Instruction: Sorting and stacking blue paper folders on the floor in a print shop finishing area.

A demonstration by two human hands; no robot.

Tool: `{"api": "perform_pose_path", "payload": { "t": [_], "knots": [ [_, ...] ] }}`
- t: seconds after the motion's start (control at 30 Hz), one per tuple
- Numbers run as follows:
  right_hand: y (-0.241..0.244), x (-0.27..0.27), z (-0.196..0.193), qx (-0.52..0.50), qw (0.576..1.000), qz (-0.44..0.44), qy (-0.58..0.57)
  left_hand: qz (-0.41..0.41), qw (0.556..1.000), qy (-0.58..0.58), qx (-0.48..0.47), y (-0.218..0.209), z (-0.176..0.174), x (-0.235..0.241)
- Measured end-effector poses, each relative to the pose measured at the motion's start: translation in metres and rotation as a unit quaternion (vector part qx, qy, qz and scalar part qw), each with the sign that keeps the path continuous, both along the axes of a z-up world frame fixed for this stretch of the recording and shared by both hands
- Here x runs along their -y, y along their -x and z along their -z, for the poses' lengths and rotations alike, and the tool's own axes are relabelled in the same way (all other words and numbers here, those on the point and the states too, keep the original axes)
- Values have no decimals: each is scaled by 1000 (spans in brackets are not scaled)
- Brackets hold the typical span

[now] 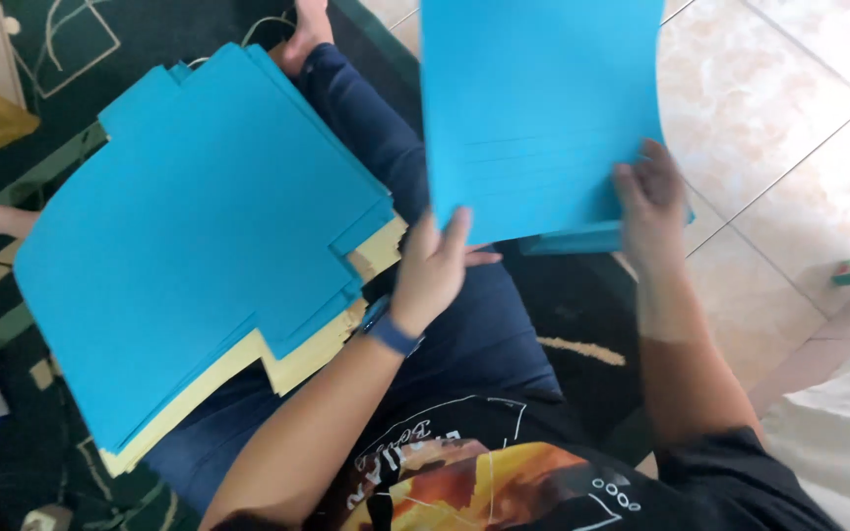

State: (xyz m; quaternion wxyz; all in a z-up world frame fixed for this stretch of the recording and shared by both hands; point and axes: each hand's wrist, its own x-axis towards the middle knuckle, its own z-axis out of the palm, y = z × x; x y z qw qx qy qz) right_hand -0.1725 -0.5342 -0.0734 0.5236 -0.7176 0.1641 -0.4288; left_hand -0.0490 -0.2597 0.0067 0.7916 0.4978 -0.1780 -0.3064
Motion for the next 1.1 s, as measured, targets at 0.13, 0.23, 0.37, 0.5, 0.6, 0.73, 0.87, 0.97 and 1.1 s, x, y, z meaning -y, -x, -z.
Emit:
{"api": "perform_pose_path", "payload": {
  "t": [0.13, 0.23, 0.37, 0.5, 0.6, 0.73, 0.87, 0.97, 1.1],
  "knots": [
    [37, 8, -93, -107, 993, 37, 45, 96, 991, -63, 68, -3, 17, 77],
    [47, 48, -77, -140, 987, 67, 48, 83, 983, -145, 69, -4, 48, 124],
    [46, 97, -24, -243, 964, 102, 30, 55, 940, -310, 134, -8, 113, 164],
    [45, 139, 47, -404, 907, 111, 42, 148, 789, -458, 383, -15, 180, 162],
    [47, 146, 69, -432, 895, 95, 64, 176, 748, -468, 437, -5, 171, 159],
    [42, 153, 74, -446, 883, 108, 97, 219, 725, -474, 450, -10, 183, 161],
    [39, 157, 78, -486, 852, 121, 154, 234, 720, -457, 467, -9, 174, 160],
    [42, 161, 92, -495, 833, 137, 203, 233, 715, -458, 474, -11, 175, 159],
    [48, 152, 98, -506, 815, 186, 213, 237, 714, -468, 465, -13, 178, 160]
  ]
}}
